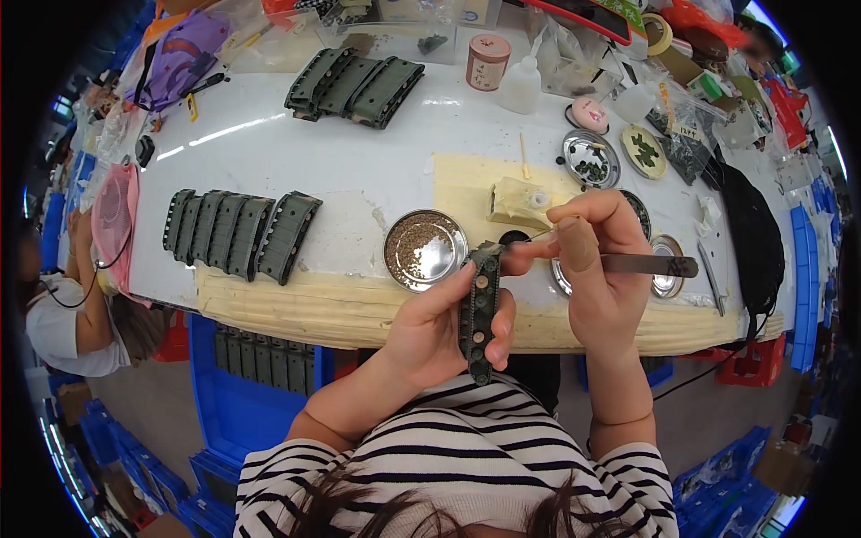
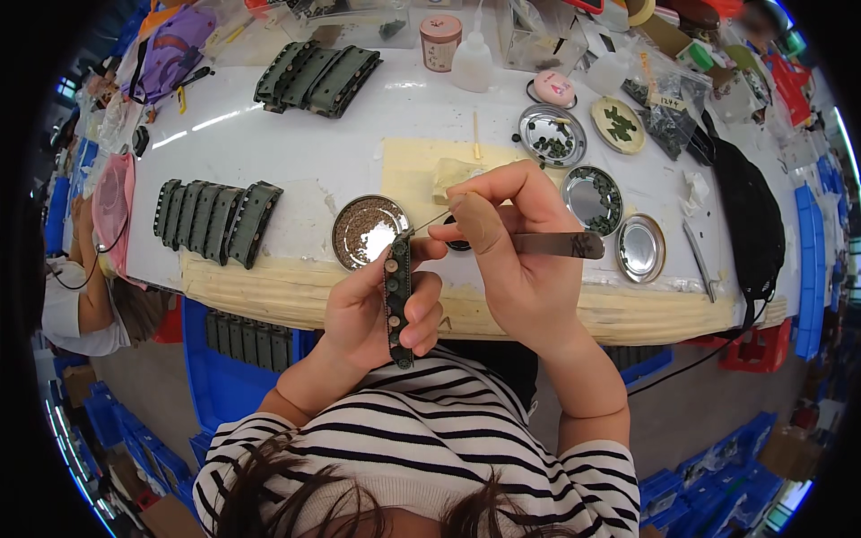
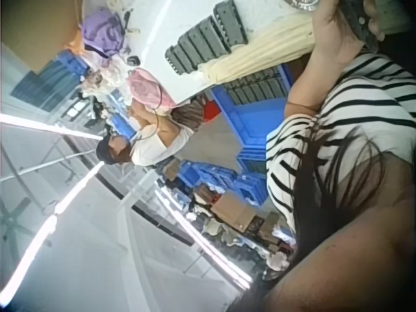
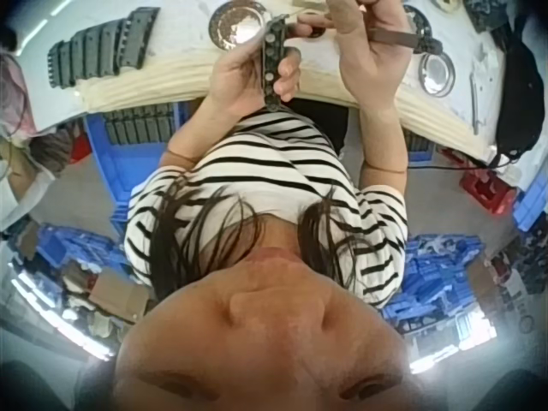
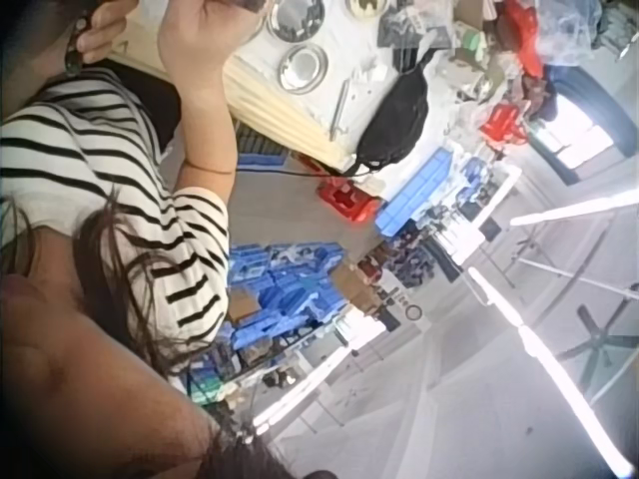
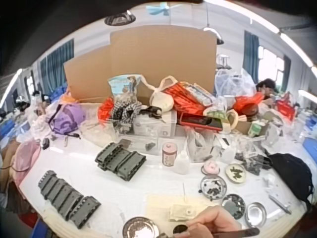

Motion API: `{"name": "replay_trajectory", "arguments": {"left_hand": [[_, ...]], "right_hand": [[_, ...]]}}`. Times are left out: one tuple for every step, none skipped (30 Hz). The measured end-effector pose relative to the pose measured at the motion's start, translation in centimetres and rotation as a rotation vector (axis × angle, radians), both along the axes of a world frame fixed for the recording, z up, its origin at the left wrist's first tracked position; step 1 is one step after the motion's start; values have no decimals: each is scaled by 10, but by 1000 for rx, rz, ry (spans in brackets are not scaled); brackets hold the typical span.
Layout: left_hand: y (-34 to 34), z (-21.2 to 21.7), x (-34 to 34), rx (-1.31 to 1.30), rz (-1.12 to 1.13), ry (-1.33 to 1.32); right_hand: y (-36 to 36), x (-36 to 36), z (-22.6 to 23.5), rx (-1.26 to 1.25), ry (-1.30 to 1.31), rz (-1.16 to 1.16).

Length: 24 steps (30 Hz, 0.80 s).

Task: Assembling and detailing parts of a toy tank model using tools.

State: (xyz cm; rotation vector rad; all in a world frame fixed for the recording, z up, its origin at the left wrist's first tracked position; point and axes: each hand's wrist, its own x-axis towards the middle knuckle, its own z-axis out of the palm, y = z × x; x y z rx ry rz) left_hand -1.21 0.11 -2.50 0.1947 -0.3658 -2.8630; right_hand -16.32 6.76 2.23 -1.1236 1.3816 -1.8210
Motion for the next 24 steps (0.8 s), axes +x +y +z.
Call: {"name": "replay_trajectory", "arguments": {"left_hand": [[0,0,0,2,3,-4],[-1,0,0,3,5,-7],[-1,-3,1,2,2,12],[-3,-8,3,2,0,30],[-4,-8,4,1,-3,49],[-3,-5,4,-8,17,8],[-3,2,4,-16,38,-34],[-2,6,4,-22,56,-76],[-4,3,5,-11,55,33],[-5,5,5,-73,64,-12],[-6,8,5,-136,74,-56],[-6,11,5,-198,84,-100],[-6,13,5,-277,105,-141],[-6,15,6,-356,128,-182],[-6,17,6,-435,150,-221],[-5,16,7,-491,162,-255],[-5,16,10,-548,179,-292],[-5,15,12,-605,195,-328],[-6,14,15,-653,197,-338],[-6,9,19,-700,210,-351],[-7,9,20,-745,216,-364],[-6,9,20,-813,239,-398],[-6,10,20,-882,258,-432],[-5,10,20,-951,278,-466]], "right_hand": [[0,0,1,-4,-18,-5],[-1,-1,1,-8,-2,-37],[-2,-4,-1,-12,14,-68],[-4,-7,-1,-16,30,-100],[-7,-6,0,-23,65,-211],[-8,-14,-4,7,231,-258],[-7,-28,-11,38,398,-304],[-8,-35,-14,73,565,-351],[-9,-35,-13,92,653,-418],[-12,-35,-13,82,715,-435],[-15,-36,-14,70,778,-452],[-17,-36,-15,59,841,-469],[-19,-35,-17,76,829,-444],[-20,-35,-18,93,817,-420],[-20,-34,-20,110,806,-396],[-19,-35,-21,117,820,-383],[-19,-36,-22,121,832,-366],[-19,-36,-22,126,845,-350],[-15,-34,-17,89,817,-392],[-10,-29,-10,47,789,-424],[-5,-25,-3,10,761,-460],[-2,-23,2,-31,671,-412],[1,-19,5,-70,580,-367],[4,-15,6,-87,490,-280]]}}
